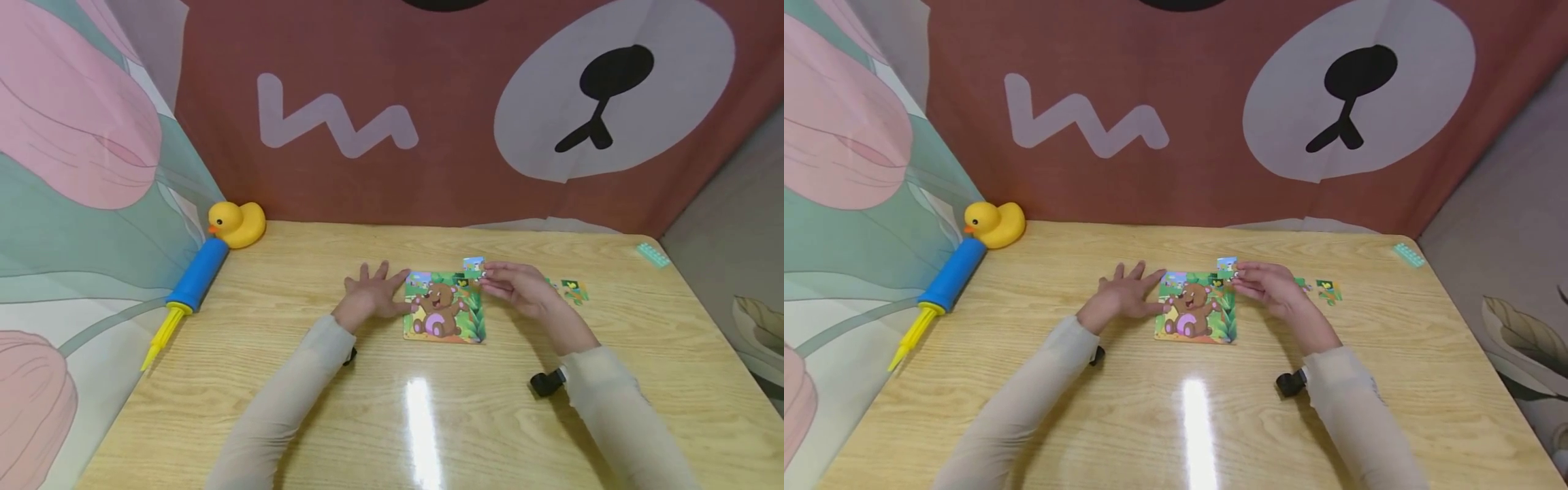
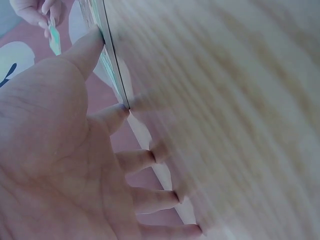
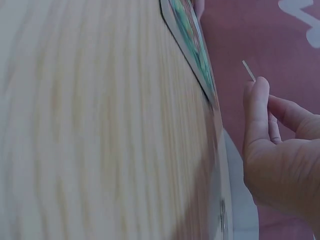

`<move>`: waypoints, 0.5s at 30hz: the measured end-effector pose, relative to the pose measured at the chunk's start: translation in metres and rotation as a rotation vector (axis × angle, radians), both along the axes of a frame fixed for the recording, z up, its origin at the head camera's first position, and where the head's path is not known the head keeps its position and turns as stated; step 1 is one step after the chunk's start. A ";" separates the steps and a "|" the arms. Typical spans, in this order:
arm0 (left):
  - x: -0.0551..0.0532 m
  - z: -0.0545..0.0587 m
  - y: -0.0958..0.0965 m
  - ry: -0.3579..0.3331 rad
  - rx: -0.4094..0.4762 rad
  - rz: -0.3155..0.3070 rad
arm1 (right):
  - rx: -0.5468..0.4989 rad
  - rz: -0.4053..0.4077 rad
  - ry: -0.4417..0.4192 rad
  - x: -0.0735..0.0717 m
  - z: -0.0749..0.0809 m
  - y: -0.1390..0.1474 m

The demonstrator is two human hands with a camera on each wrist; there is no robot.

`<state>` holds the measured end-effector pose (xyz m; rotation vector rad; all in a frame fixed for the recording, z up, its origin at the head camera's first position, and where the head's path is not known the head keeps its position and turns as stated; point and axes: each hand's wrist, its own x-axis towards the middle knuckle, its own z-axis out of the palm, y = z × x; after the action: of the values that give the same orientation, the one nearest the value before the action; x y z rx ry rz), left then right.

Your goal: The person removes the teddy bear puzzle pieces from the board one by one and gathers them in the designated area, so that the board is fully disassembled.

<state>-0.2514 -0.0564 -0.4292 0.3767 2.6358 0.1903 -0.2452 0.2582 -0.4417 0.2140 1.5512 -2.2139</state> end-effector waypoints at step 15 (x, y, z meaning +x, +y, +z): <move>-0.001 -0.001 -0.001 -0.006 -0.010 -0.005 | 0.022 -0.037 0.010 0.011 0.002 0.047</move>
<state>-0.2524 -0.0570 -0.4305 0.3783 2.6291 0.1766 -0.2339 0.3056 -0.4401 0.2404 1.5901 -2.2304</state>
